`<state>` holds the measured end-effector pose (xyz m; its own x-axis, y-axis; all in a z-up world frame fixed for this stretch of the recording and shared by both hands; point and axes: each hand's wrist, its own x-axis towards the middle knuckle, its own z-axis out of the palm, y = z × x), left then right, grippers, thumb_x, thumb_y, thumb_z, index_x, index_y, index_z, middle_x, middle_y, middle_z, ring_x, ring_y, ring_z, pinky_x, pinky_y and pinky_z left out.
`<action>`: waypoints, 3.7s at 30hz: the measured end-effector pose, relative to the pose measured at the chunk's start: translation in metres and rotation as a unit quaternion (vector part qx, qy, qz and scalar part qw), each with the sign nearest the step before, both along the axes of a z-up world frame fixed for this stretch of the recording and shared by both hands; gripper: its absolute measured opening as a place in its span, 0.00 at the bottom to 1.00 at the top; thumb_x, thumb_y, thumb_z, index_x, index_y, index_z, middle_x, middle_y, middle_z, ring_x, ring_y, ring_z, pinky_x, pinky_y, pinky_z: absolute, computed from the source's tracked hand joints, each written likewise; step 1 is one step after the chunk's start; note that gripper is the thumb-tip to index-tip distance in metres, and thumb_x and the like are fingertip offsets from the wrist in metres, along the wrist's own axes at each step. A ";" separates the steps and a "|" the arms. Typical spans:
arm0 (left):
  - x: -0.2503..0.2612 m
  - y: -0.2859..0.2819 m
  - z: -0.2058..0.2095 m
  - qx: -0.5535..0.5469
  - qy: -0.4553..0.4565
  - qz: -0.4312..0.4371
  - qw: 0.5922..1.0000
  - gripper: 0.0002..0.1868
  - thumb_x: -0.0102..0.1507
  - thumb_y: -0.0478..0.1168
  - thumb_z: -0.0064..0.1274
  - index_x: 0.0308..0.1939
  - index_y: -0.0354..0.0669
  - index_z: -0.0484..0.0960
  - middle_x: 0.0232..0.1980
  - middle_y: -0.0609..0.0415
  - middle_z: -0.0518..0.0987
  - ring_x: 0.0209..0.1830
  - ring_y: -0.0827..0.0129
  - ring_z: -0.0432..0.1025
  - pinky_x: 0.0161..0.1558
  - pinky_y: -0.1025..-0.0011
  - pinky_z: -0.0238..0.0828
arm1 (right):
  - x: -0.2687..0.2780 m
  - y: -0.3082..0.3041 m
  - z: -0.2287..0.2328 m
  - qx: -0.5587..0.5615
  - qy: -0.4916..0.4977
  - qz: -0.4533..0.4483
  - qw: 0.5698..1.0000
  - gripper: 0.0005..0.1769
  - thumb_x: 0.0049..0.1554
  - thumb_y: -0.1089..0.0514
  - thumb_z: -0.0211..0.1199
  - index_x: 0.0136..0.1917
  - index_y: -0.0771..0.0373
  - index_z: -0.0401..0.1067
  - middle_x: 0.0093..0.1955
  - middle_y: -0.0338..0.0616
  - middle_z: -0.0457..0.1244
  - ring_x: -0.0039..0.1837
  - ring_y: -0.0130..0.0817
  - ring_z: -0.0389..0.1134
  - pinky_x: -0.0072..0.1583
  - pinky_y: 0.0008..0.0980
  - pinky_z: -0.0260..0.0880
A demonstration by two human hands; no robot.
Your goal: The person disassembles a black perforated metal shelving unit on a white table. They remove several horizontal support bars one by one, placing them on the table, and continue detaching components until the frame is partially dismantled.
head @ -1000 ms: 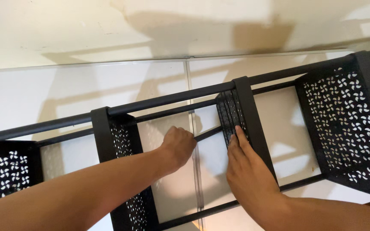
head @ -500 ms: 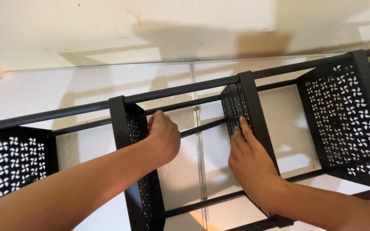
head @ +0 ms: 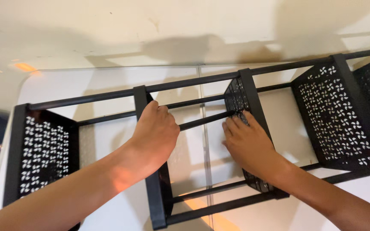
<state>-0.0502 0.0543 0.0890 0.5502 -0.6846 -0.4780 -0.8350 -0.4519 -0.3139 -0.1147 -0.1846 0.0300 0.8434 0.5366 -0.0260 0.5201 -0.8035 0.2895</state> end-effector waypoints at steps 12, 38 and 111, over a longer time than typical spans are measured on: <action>-0.095 0.101 0.037 -0.359 -0.130 0.072 0.921 0.11 0.61 0.44 0.57 0.32 0.40 0.84 0.38 0.54 0.77 0.45 0.61 0.70 0.43 0.60 0.66 | -0.053 0.050 0.067 0.270 -0.088 0.040 0.958 0.20 0.59 0.51 0.63 0.61 0.62 0.73 0.59 0.43 0.69 0.60 0.42 0.69 0.63 0.42 0.61; -0.287 0.295 -0.052 -0.810 0.010 0.367 0.457 0.14 0.56 0.33 0.68 0.46 0.43 0.88 0.44 0.57 0.85 0.41 0.73 0.71 0.40 0.75 0.64 | -0.139 0.168 0.054 0.480 0.166 -0.049 0.860 0.20 0.51 0.57 0.71 0.58 0.56 0.80 0.51 0.40 0.74 0.52 0.32 0.74 0.57 0.32 0.71; -0.285 0.284 -0.173 -0.551 -0.038 0.689 0.468 0.15 0.53 0.46 0.67 0.39 0.45 0.85 0.34 0.56 0.81 0.32 0.64 0.79 0.30 0.64 0.75 | -0.023 0.370 0.036 0.265 0.142 0.207 0.931 0.19 0.57 0.56 0.66 0.61 0.61 0.73 0.64 0.44 0.64 0.66 0.44 0.65 0.71 0.48 0.63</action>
<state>-0.3351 0.3386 -0.0836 0.8195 0.5389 -0.1948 0.4835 -0.4679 0.7398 -0.1378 0.1856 0.0658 0.5604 0.8153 0.1460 0.8127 -0.5072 -0.2870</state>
